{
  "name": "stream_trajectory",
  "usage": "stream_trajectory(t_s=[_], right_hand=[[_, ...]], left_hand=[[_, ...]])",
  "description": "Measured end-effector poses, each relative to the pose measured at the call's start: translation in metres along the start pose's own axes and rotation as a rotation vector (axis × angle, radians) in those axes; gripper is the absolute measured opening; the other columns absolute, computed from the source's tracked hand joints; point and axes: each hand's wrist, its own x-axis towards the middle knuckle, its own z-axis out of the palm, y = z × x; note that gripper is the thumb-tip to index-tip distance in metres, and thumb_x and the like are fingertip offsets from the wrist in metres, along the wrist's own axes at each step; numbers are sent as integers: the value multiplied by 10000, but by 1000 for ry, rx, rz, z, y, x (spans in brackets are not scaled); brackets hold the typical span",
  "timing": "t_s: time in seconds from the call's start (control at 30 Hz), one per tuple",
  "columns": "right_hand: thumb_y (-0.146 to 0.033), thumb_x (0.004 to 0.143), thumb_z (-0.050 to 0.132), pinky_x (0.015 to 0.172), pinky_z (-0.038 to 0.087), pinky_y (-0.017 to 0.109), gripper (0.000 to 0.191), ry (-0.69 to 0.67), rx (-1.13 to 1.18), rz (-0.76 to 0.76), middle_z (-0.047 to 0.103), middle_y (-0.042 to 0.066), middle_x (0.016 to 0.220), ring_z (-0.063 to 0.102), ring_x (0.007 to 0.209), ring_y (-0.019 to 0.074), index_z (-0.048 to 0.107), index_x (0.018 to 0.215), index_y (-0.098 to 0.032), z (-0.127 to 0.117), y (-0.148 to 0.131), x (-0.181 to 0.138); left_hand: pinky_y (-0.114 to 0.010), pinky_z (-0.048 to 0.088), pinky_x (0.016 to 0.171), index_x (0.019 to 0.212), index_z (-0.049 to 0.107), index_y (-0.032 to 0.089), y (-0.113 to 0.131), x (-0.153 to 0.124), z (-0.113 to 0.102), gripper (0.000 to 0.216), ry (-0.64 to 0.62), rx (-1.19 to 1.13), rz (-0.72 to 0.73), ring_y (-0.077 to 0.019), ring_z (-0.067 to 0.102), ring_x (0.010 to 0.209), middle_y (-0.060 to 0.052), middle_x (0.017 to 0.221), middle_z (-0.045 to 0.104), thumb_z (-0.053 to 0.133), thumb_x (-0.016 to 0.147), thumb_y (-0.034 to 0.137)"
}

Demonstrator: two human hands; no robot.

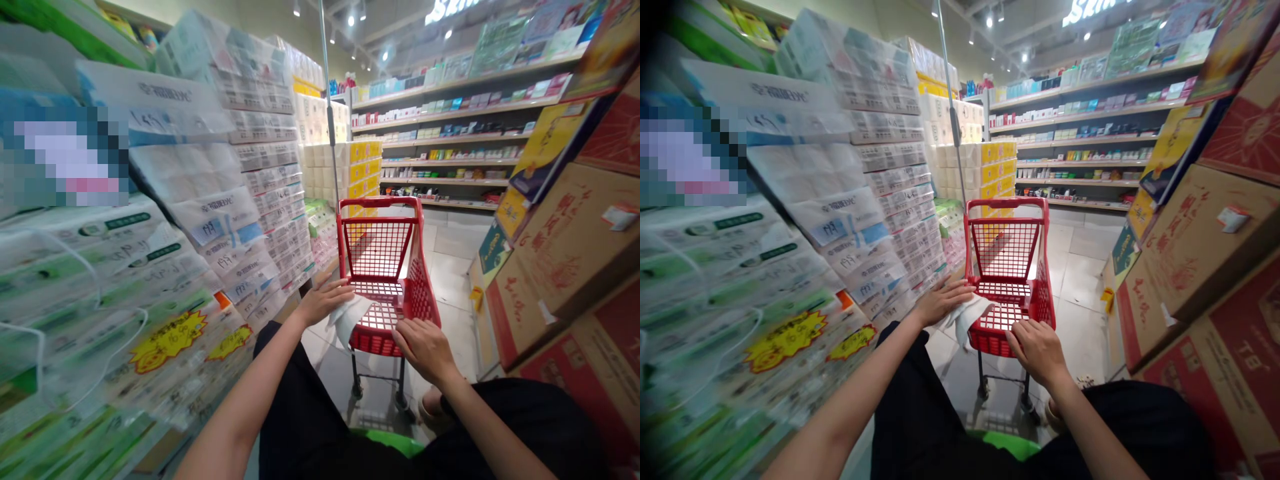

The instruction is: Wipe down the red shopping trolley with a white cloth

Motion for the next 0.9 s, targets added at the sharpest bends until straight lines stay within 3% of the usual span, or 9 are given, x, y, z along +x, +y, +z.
stream_trajectory(t_s=[0.13,0.23,0.3,0.37,0.43,0.5,0.7,0.8,0.9], right_hand=[[-354,964,404,734,280,311,287,5,-3,17,632,35,779,527,771,168,570,784,-204,1,-4,-2],[-361,962,404,733,280,312,288,3,-1,28,635,31,777,531,767,167,572,785,-208,2,-5,-3],[-365,961,408,735,280,313,283,-8,1,33,636,29,782,531,770,168,573,791,-208,2,-4,-4],[-372,957,417,738,279,316,279,-20,-1,34,636,31,791,531,782,171,574,796,-206,2,-4,-4],[-376,954,426,738,278,318,275,-23,-6,31,636,33,794,529,787,172,577,800,-204,2,-4,-3],[-375,952,433,738,277,319,269,-19,-9,24,637,36,796,527,788,172,581,809,-203,2,-3,-3],[-377,949,444,737,276,317,271,-17,-12,16,631,34,781,524,778,168,573,789,-200,3,-1,-2],[-374,949,444,735,276,316,269,-4,-6,12,635,36,788,528,788,169,575,793,-199,2,-2,-2],[-377,952,438,734,275,316,277,3,-4,10,634,35,784,527,788,170,572,787,-201,3,-4,-3]], left_hand=[[-472,27,1217,1405,371,430,-20,18,-9,546,49,19,-170,-154,241,1433,96,1479,392,400,948,131],[-506,20,1209,1444,327,391,-18,33,-14,608,155,1,-357,-200,212,1443,57,1524,317,397,917,97],[-518,95,1201,1449,342,328,-6,39,-12,553,192,-72,-428,-221,218,1439,13,1538,294,395,930,144],[-512,184,1186,1363,477,280,12,39,-5,419,154,-181,-413,-236,230,1429,-11,1526,319,402,953,237],[-506,199,1187,1187,619,252,33,34,3,321,88,-281,-360,-240,227,1425,-12,1485,383,389,970,310],[-505,165,1201,1088,660,242,53,26,7,340,62,-352,-346,-231,196,1432,-8,1439,439,345,989,324],[-519,139,1201,1229,582,277,102,-3,-10,355,38,-418,-355,-234,180,1428,15,1468,403,323,1001,363],[-522,256,1143,1383,440,322,118,-14,-28,418,17,-338,-382,-267,278,1373,7,1487,382,389,979,415],[-477,344,1075,1417,383,357,118,-14,-44,435,61,-246,-457,-243,414,1265,3,1448,432,387,983,380]])
